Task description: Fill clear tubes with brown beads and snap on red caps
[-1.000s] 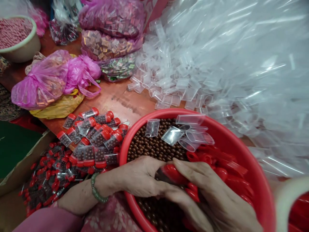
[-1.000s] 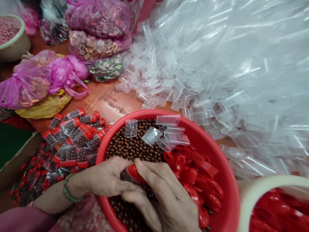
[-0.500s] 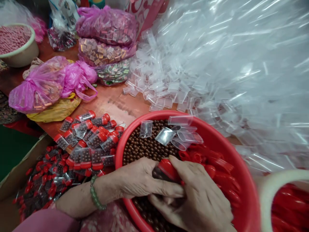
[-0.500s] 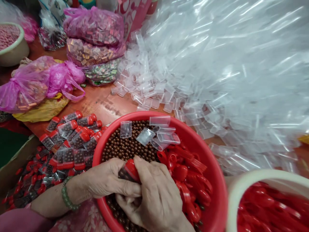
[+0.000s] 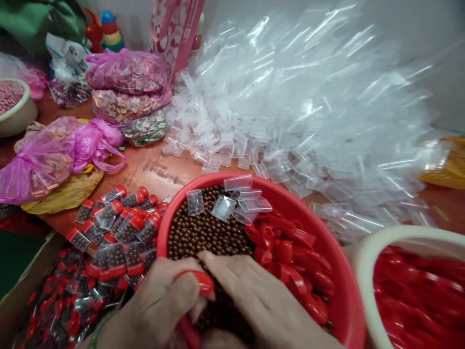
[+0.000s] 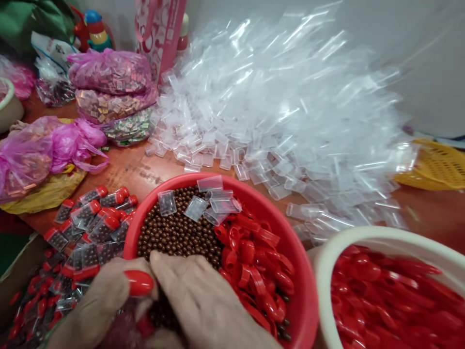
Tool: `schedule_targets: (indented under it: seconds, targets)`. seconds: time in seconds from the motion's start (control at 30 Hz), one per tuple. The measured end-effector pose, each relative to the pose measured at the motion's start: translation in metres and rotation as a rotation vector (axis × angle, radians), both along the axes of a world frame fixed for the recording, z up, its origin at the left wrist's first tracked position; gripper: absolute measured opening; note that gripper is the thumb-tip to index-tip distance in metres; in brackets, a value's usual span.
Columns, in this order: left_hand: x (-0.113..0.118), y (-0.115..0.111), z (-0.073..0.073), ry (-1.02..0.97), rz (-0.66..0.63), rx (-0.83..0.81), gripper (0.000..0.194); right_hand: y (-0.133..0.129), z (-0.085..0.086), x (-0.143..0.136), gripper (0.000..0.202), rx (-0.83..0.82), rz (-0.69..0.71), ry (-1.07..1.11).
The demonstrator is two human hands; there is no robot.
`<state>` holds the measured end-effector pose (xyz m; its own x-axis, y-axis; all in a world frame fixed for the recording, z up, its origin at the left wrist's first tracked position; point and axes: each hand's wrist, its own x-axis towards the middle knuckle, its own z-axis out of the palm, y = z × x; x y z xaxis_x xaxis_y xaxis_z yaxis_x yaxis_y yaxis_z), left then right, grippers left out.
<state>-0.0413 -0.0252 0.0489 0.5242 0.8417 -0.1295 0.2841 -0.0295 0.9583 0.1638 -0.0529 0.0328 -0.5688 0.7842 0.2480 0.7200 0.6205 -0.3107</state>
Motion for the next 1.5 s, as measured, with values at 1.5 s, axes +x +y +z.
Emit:
schedule_targets:
  seconds: [1.5]
  targets:
    - [0.004,0.005,-0.048,0.366,-0.189,0.796,0.055,0.082,-0.047,-0.005,0.017,-1.583,-0.271,0.572]
